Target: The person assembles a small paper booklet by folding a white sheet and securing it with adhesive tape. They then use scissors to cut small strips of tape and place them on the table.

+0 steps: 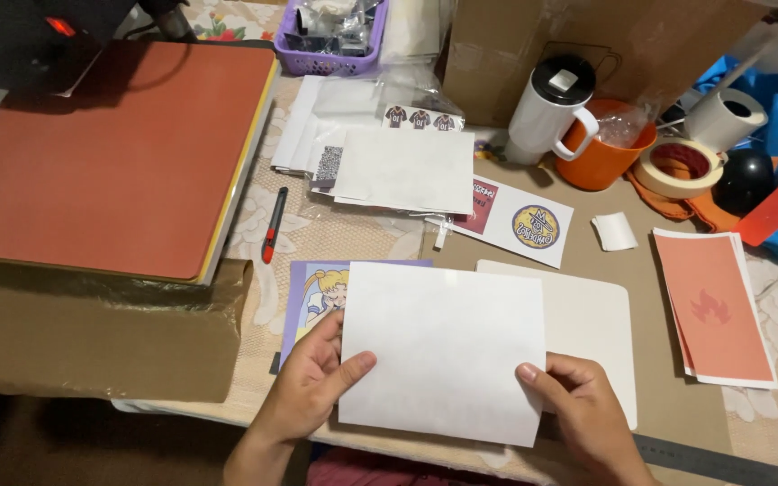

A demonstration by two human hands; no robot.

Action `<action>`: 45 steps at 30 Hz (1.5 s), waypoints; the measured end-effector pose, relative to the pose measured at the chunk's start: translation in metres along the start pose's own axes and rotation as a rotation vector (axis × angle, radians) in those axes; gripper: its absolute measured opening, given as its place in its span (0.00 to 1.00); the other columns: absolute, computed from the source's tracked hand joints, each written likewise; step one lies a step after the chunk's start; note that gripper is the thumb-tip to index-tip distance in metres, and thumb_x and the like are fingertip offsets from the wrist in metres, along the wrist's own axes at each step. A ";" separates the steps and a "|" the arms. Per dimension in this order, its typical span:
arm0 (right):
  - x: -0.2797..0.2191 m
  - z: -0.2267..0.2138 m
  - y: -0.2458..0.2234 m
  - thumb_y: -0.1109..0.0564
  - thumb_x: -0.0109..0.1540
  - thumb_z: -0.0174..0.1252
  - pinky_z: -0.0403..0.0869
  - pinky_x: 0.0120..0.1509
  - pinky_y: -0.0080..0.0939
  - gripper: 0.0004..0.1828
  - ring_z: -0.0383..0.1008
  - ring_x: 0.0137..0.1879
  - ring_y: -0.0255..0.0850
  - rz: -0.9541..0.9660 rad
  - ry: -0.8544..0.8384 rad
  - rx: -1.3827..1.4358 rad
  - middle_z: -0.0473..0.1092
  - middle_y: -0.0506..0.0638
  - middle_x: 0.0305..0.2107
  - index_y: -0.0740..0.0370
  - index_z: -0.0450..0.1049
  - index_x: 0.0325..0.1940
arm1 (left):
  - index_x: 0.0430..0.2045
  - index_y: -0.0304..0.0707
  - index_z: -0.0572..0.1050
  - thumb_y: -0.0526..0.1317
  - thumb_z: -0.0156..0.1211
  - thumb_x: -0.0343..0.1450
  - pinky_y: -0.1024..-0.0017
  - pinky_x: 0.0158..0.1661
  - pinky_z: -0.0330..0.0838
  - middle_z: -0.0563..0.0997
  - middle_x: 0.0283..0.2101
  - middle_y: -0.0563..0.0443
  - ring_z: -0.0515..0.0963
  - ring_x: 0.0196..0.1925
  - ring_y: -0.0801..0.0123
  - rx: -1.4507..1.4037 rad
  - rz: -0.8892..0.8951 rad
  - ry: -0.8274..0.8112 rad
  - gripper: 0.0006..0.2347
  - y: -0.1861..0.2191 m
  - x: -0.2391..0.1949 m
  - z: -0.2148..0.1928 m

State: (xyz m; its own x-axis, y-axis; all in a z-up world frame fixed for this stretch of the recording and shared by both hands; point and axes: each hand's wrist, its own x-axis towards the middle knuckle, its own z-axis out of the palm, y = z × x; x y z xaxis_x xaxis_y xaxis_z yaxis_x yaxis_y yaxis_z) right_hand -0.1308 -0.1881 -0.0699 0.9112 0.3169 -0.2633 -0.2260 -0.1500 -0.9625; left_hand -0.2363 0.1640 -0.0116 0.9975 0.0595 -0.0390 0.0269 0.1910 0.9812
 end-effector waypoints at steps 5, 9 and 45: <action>-0.008 0.009 -0.010 0.58 0.69 0.65 0.78 0.40 0.51 0.14 0.77 0.30 0.52 -0.008 -0.102 0.123 0.79 0.64 0.26 0.76 0.85 0.38 | 0.66 0.29 0.72 0.34 0.67 0.75 0.54 0.53 0.91 0.91 0.54 0.30 0.92 0.52 0.51 -0.136 0.048 0.160 0.22 0.021 0.000 -0.037; -0.012 0.001 0.001 0.59 0.66 0.68 0.87 0.39 0.52 0.13 0.86 0.30 0.54 -0.095 -0.195 0.112 0.91 0.68 0.31 0.74 0.90 0.45 | 0.68 0.29 0.71 0.34 0.65 0.74 0.56 0.56 0.85 0.89 0.58 0.32 0.89 0.55 0.52 -0.105 0.048 0.350 0.25 0.055 0.000 -0.058; -0.031 -0.080 0.087 0.67 0.67 0.64 0.84 0.42 0.56 0.11 0.85 0.29 0.62 -0.083 0.157 0.116 0.86 0.80 0.31 0.82 0.85 0.48 | 0.68 0.41 0.79 0.48 0.73 0.79 0.43 0.32 0.73 0.84 0.52 0.51 0.81 0.46 0.50 1.205 -0.390 0.882 0.22 0.159 0.058 -0.324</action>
State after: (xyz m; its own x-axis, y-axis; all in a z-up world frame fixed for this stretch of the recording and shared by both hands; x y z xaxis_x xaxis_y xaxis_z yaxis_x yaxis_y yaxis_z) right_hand -0.1509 -0.2858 -0.1399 0.9689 0.1722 -0.1778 -0.1774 -0.0175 -0.9840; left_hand -0.1951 0.5155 0.0813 0.5733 0.8193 0.0103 0.7361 -0.5205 0.4326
